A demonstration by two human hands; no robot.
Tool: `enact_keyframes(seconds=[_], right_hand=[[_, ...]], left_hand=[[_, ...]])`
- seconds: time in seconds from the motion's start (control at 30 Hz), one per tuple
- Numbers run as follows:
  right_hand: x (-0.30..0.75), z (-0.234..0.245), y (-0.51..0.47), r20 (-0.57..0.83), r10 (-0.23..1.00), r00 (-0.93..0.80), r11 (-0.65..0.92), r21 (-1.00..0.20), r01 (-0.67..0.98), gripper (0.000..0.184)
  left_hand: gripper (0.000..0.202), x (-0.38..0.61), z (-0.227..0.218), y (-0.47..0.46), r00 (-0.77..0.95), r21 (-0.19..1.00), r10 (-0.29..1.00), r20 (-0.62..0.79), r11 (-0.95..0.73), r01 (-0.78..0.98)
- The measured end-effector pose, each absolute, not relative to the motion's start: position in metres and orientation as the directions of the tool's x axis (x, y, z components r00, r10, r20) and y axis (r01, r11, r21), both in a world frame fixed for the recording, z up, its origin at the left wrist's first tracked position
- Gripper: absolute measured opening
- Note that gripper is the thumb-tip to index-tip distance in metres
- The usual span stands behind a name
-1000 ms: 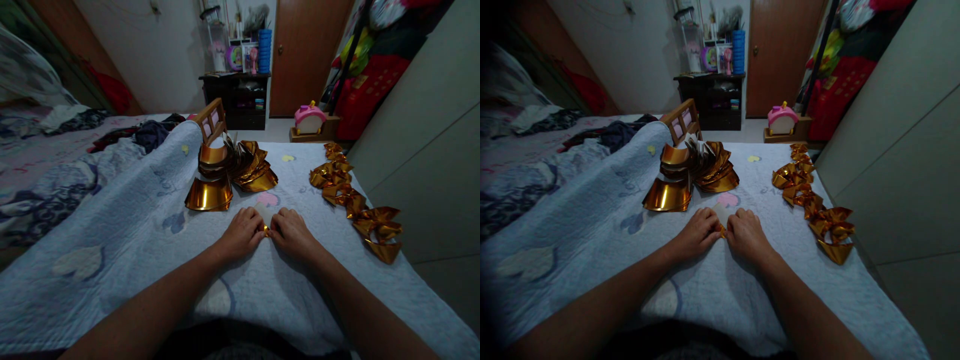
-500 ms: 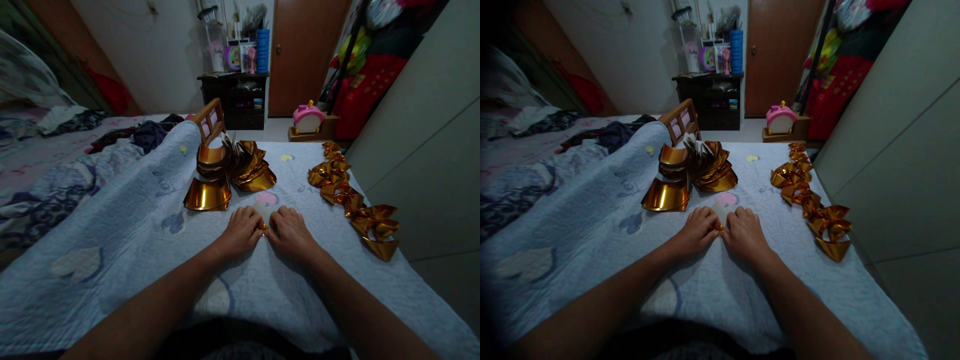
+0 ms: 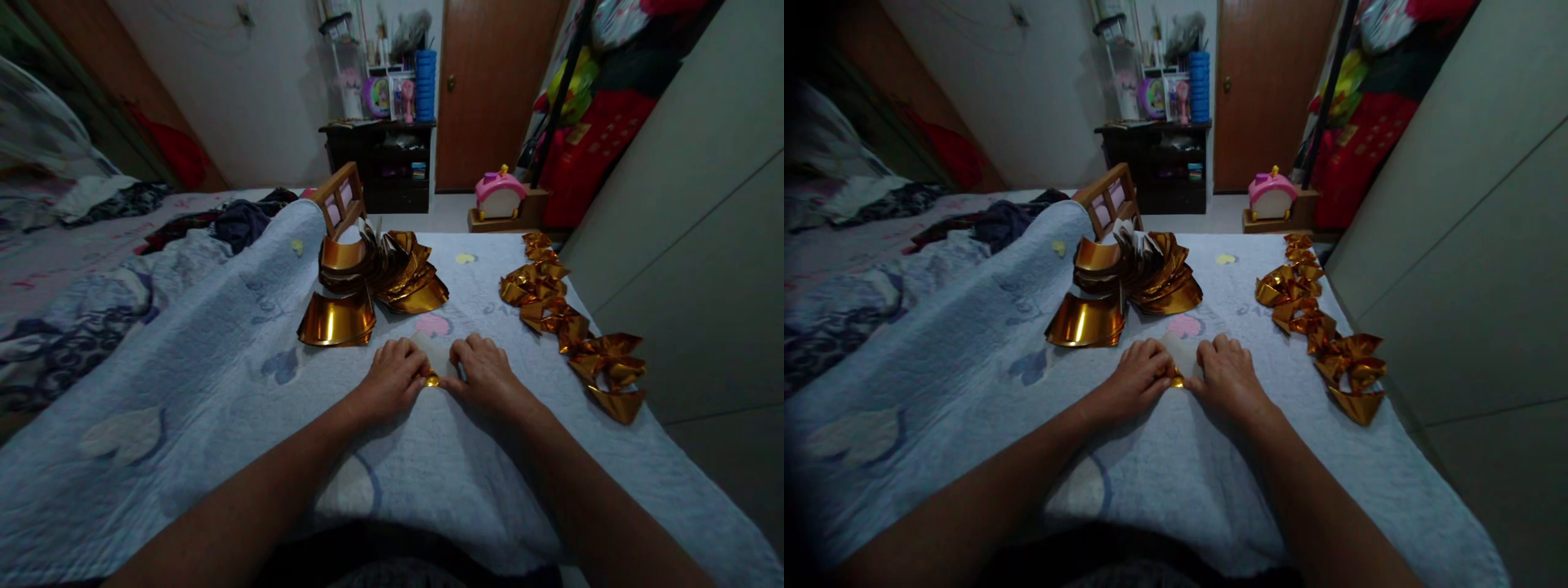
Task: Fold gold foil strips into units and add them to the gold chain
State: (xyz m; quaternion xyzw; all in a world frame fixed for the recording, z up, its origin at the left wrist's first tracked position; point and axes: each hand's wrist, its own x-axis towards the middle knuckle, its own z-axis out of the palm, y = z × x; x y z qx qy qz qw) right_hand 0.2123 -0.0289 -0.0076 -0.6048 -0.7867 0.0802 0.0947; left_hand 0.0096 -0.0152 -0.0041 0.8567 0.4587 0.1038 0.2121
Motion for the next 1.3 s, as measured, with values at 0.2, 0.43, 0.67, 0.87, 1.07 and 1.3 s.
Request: enact_keyframes(seconds=[0.2, 0.43, 0.67, 0.87, 1.07, 1.3], right_hand=[[0.217, -0.009, -0.026, 0.037, 0.962, -0.272, 0.270, -0.302, 0.914, 0.027], [0.223, -0.006, -0.023, 0.053, 0.946, -0.321, 0.308, -0.465, 0.830, 0.022], [0.206, -0.014, -0.024, 0.178, 0.926, -0.332, 0.376, -0.390, 0.840, 0.049], [0.202, -0.016, -0.023, 0.192, 0.915, -0.354, 0.402, -0.423, 0.812, 0.053], [0.204, -0.021, -0.018, 0.192, 0.935, -0.298, 0.351, -0.609, 0.711, 0.098], [0.206, -0.013, -0.017, 0.051, 0.943, -0.328, 0.211, -0.855, 0.473, 0.082]], left_hand=[[0.009, 0.006, -0.002, -0.015, 0.593, 0.475, 0.804, -0.031, -0.511, 0.717], [0.014, 0.004, -0.007, -0.016, 0.590, 0.502, 0.806, 0.049, -0.530, 0.683], [0.057, 0.000, -0.016, -0.018, 0.497, 0.514, 0.848, 0.182, -0.513, 0.687], [0.073, -0.003, -0.020, -0.016, 0.534, 0.554, 0.818, 0.213, -0.551, 0.624], [0.089, -0.003, -0.020, -0.016, 0.526, 0.529, 0.756, 0.390, -0.651, 0.544], [0.095, 0.001, -0.021, -0.019, 0.477, 0.518, 0.725, 0.497, -0.688, 0.508]])
